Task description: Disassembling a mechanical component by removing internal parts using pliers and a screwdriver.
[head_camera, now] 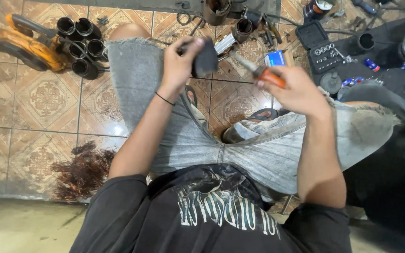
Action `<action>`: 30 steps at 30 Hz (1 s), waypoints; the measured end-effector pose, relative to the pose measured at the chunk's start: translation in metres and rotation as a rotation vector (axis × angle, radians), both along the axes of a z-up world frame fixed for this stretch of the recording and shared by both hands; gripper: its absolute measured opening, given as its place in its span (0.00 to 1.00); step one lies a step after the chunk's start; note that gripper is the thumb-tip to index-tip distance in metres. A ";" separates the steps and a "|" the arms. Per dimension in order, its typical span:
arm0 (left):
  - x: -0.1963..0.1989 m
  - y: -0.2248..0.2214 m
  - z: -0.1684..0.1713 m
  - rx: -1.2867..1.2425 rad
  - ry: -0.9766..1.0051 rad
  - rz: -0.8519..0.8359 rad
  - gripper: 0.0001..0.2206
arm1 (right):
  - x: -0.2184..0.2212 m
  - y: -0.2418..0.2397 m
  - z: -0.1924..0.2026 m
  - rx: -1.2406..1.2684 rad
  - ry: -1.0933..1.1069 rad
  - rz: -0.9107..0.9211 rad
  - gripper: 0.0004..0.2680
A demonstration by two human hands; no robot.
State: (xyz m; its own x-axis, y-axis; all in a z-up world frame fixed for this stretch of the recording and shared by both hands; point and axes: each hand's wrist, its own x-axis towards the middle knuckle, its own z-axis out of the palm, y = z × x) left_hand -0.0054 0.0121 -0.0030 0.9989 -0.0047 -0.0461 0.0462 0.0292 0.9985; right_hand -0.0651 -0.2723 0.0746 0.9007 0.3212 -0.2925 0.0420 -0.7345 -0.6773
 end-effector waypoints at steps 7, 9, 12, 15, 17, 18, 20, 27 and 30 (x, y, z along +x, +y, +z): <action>0.011 -0.001 0.010 -0.467 0.284 0.090 0.41 | -0.003 0.047 -0.016 0.144 0.293 -0.050 0.10; 0.011 -0.004 0.014 -0.453 0.312 0.153 0.36 | 0.000 0.057 -0.019 0.407 0.436 -0.162 0.11; 0.012 -0.006 0.013 -0.405 0.339 0.179 0.38 | 0.003 0.069 -0.047 0.592 0.547 -0.359 0.17; 0.012 -0.006 0.010 -0.385 0.342 0.184 0.37 | 0.006 0.089 -0.037 0.676 0.587 -0.437 0.14; 0.009 -0.006 0.011 -0.377 0.338 0.161 0.36 | 0.006 0.091 -0.051 0.816 0.614 -0.469 0.10; 0.008 -0.006 0.011 -0.372 0.331 0.142 0.35 | 0.007 0.092 -0.058 0.951 0.640 -0.494 0.08; 0.007 -0.008 0.006 -0.413 0.362 0.116 0.35 | 0.008 0.098 -0.033 0.808 0.640 -0.478 0.11; 0.002 -0.016 -0.005 -0.358 0.432 0.057 0.38 | 0.010 0.096 -0.044 0.704 0.634 -0.528 0.15; 0.000 -0.020 0.001 -0.301 0.458 0.057 0.38 | 0.009 0.097 -0.060 0.719 0.617 -0.559 0.13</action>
